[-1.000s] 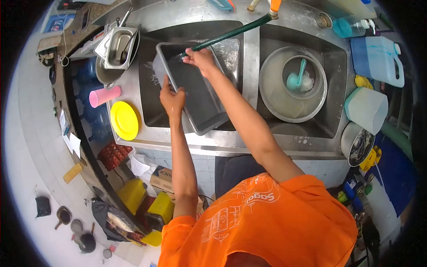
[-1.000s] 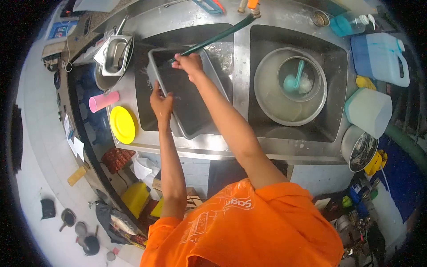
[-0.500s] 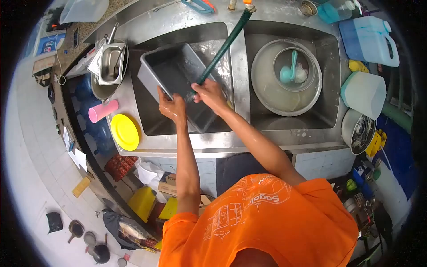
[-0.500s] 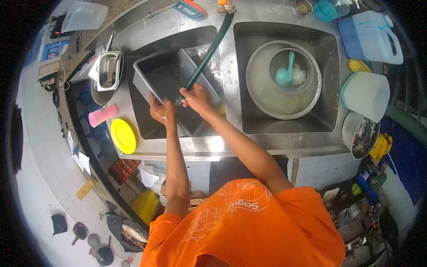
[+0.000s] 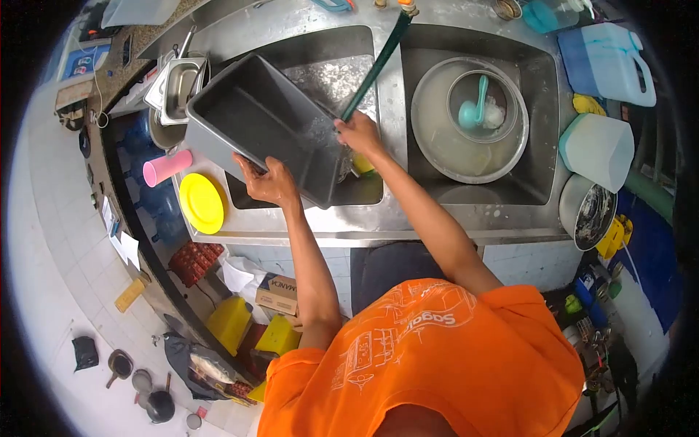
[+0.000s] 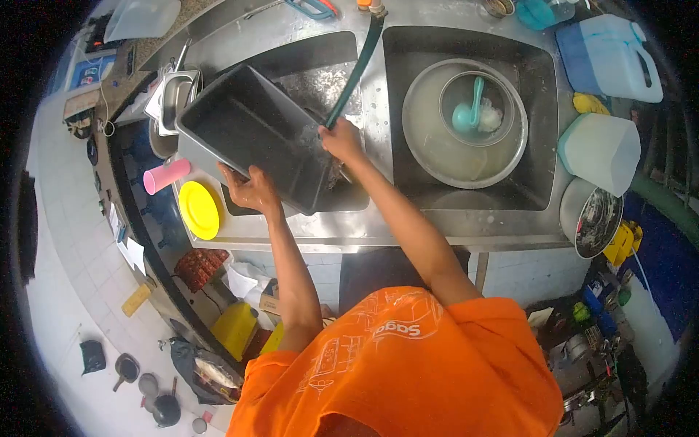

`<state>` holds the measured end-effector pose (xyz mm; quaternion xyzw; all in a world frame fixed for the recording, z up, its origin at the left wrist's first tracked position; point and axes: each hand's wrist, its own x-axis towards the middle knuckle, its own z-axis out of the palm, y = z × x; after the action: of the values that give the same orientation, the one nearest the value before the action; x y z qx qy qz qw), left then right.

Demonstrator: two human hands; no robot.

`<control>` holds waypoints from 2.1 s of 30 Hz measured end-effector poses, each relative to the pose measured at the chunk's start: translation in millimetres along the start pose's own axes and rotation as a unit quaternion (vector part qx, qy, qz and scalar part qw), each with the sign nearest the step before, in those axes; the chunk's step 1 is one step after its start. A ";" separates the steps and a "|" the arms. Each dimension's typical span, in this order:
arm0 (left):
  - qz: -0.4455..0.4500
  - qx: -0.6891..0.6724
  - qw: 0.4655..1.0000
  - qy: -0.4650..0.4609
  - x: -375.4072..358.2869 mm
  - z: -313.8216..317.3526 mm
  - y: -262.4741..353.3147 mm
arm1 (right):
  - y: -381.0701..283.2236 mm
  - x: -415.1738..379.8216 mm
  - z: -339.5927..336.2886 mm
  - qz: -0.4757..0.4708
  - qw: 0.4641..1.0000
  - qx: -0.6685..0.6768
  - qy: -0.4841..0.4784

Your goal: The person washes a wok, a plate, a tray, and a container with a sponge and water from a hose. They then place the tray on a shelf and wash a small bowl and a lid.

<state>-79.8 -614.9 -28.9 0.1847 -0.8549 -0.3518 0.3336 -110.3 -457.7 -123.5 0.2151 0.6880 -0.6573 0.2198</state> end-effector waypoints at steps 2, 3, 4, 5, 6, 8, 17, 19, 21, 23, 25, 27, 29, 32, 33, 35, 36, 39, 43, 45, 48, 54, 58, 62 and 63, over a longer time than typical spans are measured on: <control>0.016 0.004 1.000 0.015 -1.4 -8.1 1.7 | 6.9 44.1 26.3 -0.047 0.996 0.078 -0.020; -0.024 -0.066 0.998 0.001 -0.4 -13.2 5.4 | -11.7 51.6 37.2 -0.046 0.990 0.134 -0.025; -0.063 -0.135 0.989 -0.013 2.2 -17.1 8.2 | -33.6 55.5 46.4 -0.045 0.980 0.190 -0.031; -0.060 -0.134 0.989 -0.013 6.3 -20.7 10.3 | -43.9 60.6 55.9 -0.045 0.980 0.193 -0.032; -0.108 -0.135 0.984 -0.043 11.7 -24.3 12.0 | -53.3 64.5 64.3 -0.043 0.970 0.232 -0.055; -0.156 -0.139 0.975 -0.070 21.0 -26.9 1.6 | -66.9 54.0 65.4 -0.043 0.959 0.268 -0.080; -0.233 -0.094 0.937 -0.244 71.4 -25.9 -23.5 | -53.4 79.8 82.2 -0.040 0.969 0.244 -0.022; -0.226 -0.071 0.929 -0.285 84.8 -18.7 -28.7 | -64.1 79.2 90.5 -0.071 0.947 0.311 -0.041; -0.227 -0.077 0.909 -0.341 100.2 -4.7 -44.4 | -95.9 46.4 86.6 -0.060 0.931 0.357 -0.051; -0.236 -0.092 0.898 -0.361 109.2 15.0 -66.4 | -96.6 37.5 87.5 -0.056 0.937 0.343 -0.038; -0.248 -0.104 0.886 -0.379 111.7 31.3 -74.3 | -92.9 49.1 90.6 -0.049 0.931 0.360 -0.014; -0.223 -0.072 0.882 -0.410 112.9 40.1 -70.2 | -92.8 70.4 101.5 -0.056 0.934 0.352 -0.008; -0.197 0.001 0.882 -0.428 115.7 52.3 -77.8 | -97.2 56.6 103.5 -0.073 0.913 0.400 -0.013; -0.101 0.136 0.876 -0.451 121.3 73.9 -88.5 | -77.3 9.8 84.6 -0.046 0.943 0.329 -0.017; -0.107 0.132 0.878 -0.447 121.1 74.7 -91.2 | -72.0 12.6 80.6 -0.048 0.943 0.328 -0.016; -0.127 0.178 0.854 -0.473 122.6 64.9 -65.5 | -56.3 25.7 74.5 -0.025 0.970 0.237 -0.047; -0.122 0.180 0.850 -0.479 121.2 60.5 -59.9 | -58.3 38.2 76.1 -0.023 0.969 0.242 -0.040; -0.071 0.177 0.871 -0.452 132.3 45.3 -69.2 | -74.1 81.3 97.1 -0.050 0.951 0.303 -0.016; -0.025 0.105 0.899 -0.425 125.3 -9.0 -16.5 | -66.8 80.7 83.8 -0.065 0.958 0.274 0.060; 0.019 0.029 0.930 -0.365 105.4 -43.1 16.4 | 6.4 118.0 82.8 -0.136 0.976 0.151 0.083; 0.038 -0.052 0.952 -0.300 75.3 -75.5 30.0 | 0.7 66.8 32.0 -0.131 0.989 -0.058 0.046; 0.262 0.080 0.928 -0.251 60.0 -104.8 -10.7 | -117.7 -50.9 -49.1 -0.359 0.923 -0.110 0.080; 0.374 0.076 0.911 -0.154 85.4 -116.2 -36.8 | -230.4 -69.1 -139.8 -0.583 0.670 -0.379 0.260; 0.459 0.060 0.884 -0.071 120.2 -134.8 -30.8 | -254.8 -32.7 -200.9 -0.553 0.593 -0.576 0.098; 0.448 0.059 0.888 -0.087 124.6 -141.6 -46.7 | -257.8 -32.7 -206.7 -0.514 0.628 -0.581 0.061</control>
<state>-65.2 -783.2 67.2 -0.2300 -0.8917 -0.1282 0.3683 -238.7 -262.6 112.5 -0.3065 0.9378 -0.1135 -0.1167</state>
